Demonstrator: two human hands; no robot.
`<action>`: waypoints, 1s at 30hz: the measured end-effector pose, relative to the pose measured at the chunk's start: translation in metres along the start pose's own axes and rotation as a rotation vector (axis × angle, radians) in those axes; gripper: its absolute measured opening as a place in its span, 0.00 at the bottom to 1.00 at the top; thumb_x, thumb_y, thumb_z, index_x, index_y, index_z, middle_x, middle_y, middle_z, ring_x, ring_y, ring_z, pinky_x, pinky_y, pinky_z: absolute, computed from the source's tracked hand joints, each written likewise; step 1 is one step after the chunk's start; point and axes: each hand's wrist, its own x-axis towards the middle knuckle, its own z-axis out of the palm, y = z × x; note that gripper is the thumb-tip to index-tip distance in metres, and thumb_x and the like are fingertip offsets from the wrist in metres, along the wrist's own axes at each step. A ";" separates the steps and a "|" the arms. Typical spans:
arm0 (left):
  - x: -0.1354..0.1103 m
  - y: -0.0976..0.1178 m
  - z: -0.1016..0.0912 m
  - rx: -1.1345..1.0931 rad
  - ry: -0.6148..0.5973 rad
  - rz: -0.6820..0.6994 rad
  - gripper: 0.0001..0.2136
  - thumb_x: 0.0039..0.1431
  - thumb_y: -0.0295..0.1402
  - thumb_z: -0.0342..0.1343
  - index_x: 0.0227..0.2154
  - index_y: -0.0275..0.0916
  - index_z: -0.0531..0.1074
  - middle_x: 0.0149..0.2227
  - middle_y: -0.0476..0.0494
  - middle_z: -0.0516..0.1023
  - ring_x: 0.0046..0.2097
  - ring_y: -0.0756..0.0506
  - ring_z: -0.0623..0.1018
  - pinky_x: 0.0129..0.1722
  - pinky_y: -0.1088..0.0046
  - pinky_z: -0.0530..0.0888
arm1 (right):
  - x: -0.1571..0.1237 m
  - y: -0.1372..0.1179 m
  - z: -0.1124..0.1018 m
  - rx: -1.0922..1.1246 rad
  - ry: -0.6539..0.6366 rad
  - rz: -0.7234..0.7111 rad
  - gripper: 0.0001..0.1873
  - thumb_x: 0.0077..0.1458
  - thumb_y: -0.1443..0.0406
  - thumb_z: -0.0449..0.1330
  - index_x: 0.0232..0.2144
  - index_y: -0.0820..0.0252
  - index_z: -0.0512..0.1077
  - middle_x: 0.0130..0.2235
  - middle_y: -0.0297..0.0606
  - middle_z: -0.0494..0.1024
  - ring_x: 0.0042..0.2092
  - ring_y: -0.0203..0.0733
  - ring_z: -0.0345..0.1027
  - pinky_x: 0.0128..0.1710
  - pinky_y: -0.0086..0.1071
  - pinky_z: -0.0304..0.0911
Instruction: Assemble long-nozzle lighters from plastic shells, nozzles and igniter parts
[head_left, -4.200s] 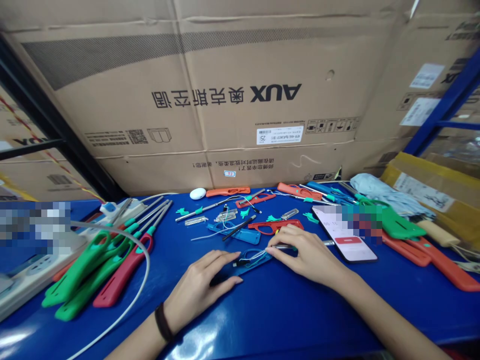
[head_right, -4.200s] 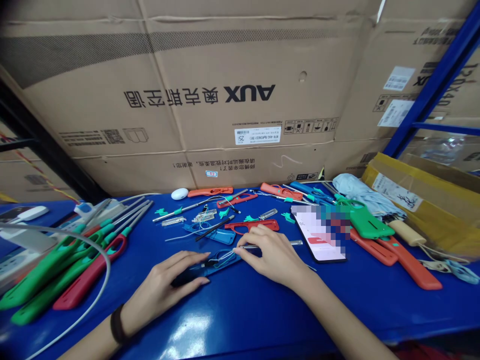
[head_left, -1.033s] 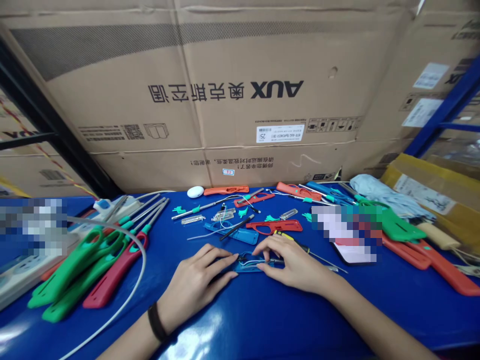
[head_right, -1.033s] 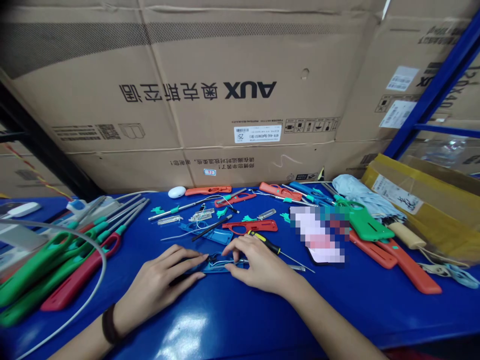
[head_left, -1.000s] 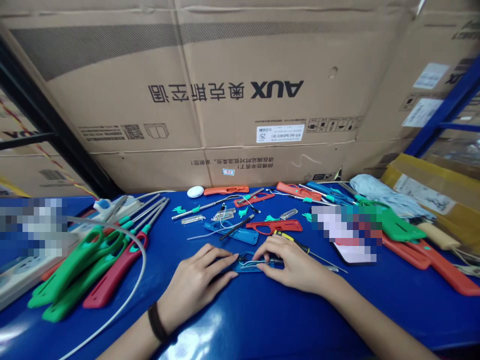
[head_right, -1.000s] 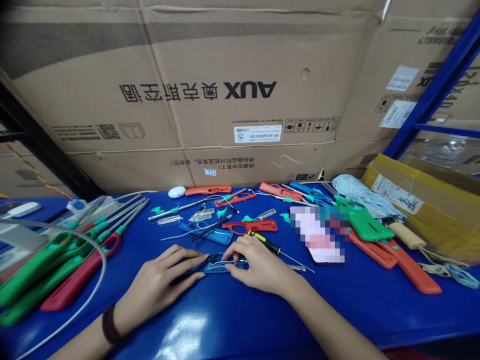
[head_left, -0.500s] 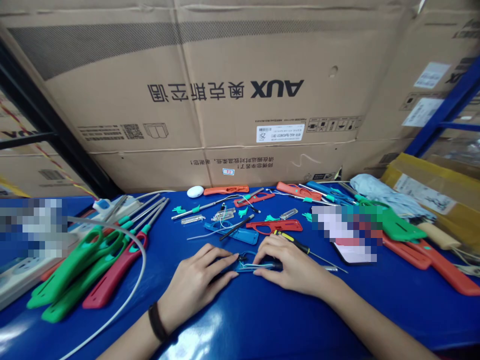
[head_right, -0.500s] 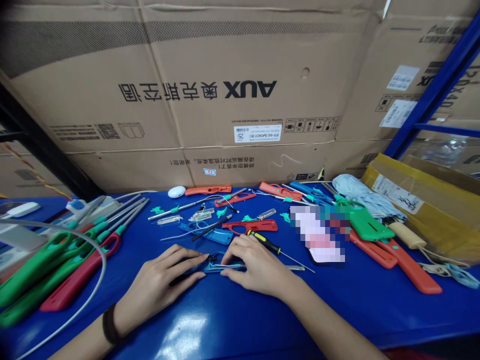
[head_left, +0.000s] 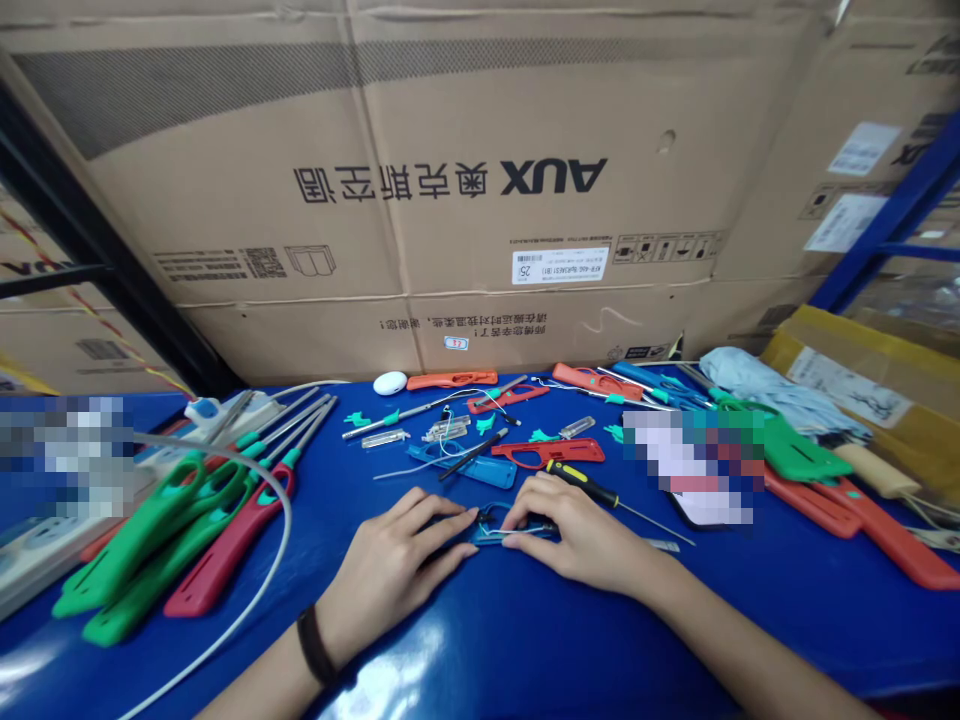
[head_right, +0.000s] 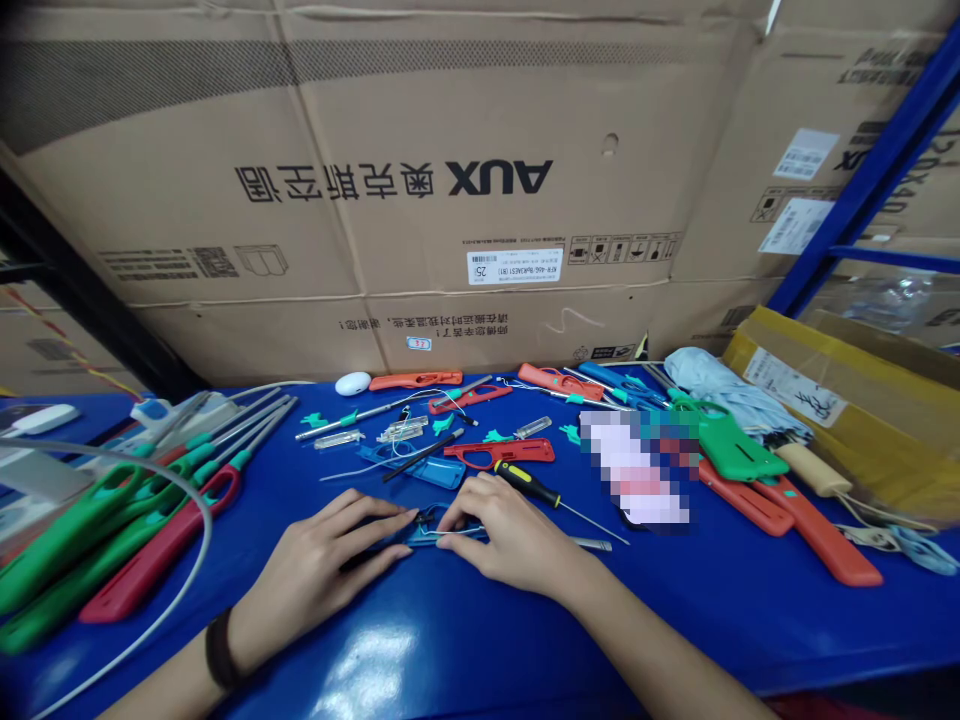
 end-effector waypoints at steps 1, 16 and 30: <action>0.000 0.000 0.000 0.001 0.002 0.002 0.13 0.62 0.38 0.51 0.49 0.45 0.71 0.42 0.46 0.76 0.40 0.47 0.74 0.38 0.70 0.76 | 0.000 0.000 0.000 -0.011 0.005 0.019 0.03 0.57 0.63 0.59 0.32 0.55 0.72 0.35 0.33 0.72 0.43 0.39 0.65 0.47 0.34 0.57; 0.003 0.002 -0.001 0.012 0.037 0.033 0.13 0.63 0.38 0.51 0.48 0.44 0.72 0.40 0.45 0.77 0.38 0.47 0.74 0.36 0.71 0.76 | 0.003 0.002 -0.013 -0.054 -0.045 0.143 0.15 0.44 0.54 0.67 0.27 0.58 0.70 0.29 0.31 0.71 0.33 0.37 0.65 0.32 0.29 0.58; 0.003 0.003 -0.001 0.038 0.053 0.049 0.13 0.63 0.38 0.50 0.48 0.44 0.73 0.40 0.44 0.77 0.38 0.47 0.74 0.36 0.71 0.76 | 0.003 -0.007 -0.017 -0.062 -0.085 0.031 0.07 0.59 0.62 0.56 0.32 0.57 0.71 0.34 0.35 0.75 0.39 0.39 0.68 0.42 0.34 0.60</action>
